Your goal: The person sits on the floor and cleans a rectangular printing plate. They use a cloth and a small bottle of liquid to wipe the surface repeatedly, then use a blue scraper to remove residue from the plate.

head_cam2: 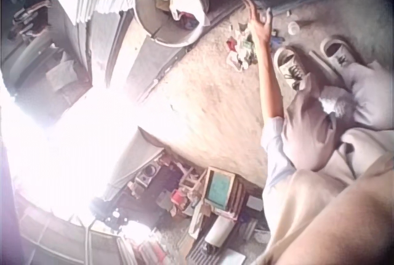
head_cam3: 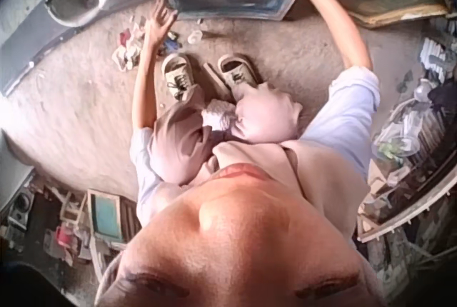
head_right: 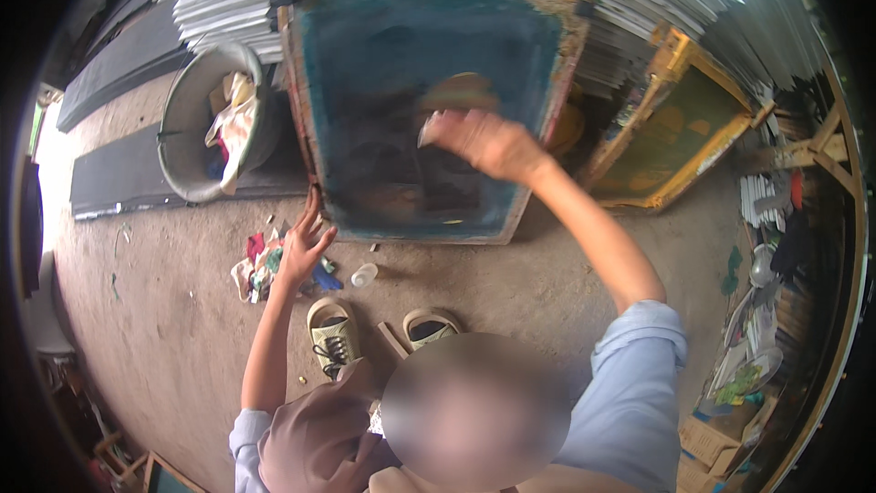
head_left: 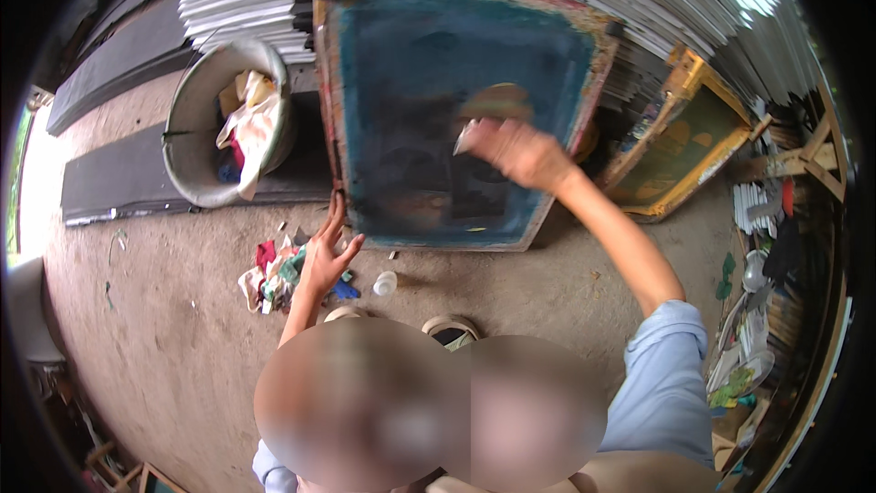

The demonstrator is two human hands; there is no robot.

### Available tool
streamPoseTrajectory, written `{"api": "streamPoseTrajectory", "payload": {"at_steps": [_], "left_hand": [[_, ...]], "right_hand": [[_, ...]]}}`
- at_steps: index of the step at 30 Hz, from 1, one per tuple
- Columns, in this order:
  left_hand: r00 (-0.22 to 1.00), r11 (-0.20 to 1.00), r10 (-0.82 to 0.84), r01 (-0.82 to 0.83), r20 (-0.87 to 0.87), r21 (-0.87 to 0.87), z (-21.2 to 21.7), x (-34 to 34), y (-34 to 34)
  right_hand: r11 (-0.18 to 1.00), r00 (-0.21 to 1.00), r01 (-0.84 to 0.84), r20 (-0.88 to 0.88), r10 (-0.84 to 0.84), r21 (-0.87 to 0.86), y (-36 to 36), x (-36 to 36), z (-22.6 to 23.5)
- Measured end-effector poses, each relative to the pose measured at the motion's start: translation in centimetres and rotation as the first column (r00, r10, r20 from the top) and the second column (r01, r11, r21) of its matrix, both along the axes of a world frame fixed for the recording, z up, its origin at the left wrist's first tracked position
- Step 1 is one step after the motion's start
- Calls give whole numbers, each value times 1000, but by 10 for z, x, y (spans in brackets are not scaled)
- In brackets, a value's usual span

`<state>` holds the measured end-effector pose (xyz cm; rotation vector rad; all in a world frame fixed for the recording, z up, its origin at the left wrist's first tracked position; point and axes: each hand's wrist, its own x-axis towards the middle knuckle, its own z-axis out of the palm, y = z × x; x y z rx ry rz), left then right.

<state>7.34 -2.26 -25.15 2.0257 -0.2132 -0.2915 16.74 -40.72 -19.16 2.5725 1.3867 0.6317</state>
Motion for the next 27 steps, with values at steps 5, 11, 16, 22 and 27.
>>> {"api": "streamPoseTrajectory", "payload": {"at_steps": [5,11,16,22,27], "left_hand": [[1000,1000,13,-13,7,18,4,3,3],[978,988,46,-74,204,135,8,3,1],[765,958,199,-283,612,43,55,54,-20],[582,871,427,-471,692,-140,158,180,-51],[650,787,331,-590,684,180,177,219,-50]], "right_hand": [[888,934,341,-9,-356,309,52,19,33],[942,996,66,-79,-42,329,81,14,27],[724,966,87,119,-228,684,86,86,83],[715,965,68,136,-223,696,121,120,97],[738,960,86,143,-242,670,121,122,95]]}}
